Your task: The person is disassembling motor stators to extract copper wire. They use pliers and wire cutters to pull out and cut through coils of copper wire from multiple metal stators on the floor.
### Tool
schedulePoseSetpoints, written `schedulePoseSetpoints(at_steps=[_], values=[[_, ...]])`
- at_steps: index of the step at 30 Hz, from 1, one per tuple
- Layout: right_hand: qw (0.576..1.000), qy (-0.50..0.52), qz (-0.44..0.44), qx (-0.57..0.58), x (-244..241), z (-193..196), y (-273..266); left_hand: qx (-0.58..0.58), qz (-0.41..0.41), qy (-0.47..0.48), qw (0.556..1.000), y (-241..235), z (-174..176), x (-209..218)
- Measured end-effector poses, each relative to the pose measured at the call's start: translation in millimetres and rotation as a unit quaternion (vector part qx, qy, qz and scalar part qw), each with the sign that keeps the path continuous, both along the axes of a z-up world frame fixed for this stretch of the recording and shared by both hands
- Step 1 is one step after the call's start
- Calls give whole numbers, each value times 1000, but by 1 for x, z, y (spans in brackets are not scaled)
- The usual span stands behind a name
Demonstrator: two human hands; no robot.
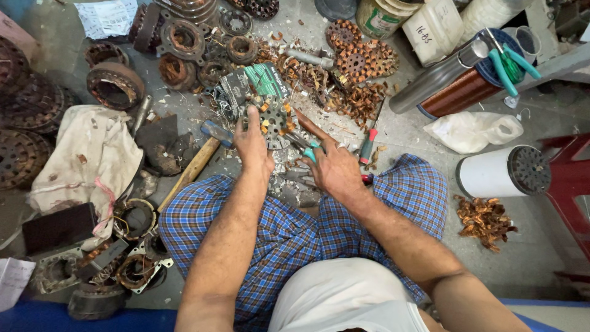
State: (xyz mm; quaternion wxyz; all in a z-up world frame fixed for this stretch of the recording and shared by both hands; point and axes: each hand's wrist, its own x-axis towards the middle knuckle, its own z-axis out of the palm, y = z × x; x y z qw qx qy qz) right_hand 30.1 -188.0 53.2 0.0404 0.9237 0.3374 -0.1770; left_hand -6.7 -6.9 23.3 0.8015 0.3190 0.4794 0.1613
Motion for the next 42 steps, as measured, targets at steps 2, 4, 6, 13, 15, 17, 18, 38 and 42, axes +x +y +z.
schedulePoseSetpoints(at_steps=[2,4,6,13,15,17,18,38,42], values=[[999,7,6,53,4,0,-3,15,-6,-21,1000,0,-1,0],[992,28,24,117,12,-2,-8,36,-18,-50,998,1,-3,1],[978,61,55,191,23,-6,-16,27,-30,-3,999,-1,-6,1],[902,254,73,341,60,-36,-44,72,-61,-7,996,-8,-13,4],[902,362,-153,176,63,-49,-50,87,-89,7,992,-9,-12,4],[830,469,-129,274,66,-56,-56,78,-109,27,991,-8,-11,4],[784,519,-118,320,65,-59,-62,59,-119,42,990,-8,-11,4],[847,370,-167,344,40,-59,-63,249,-272,22,929,-6,-26,17],[844,369,-170,349,47,-43,-49,274,-324,0,905,-9,-26,18]])
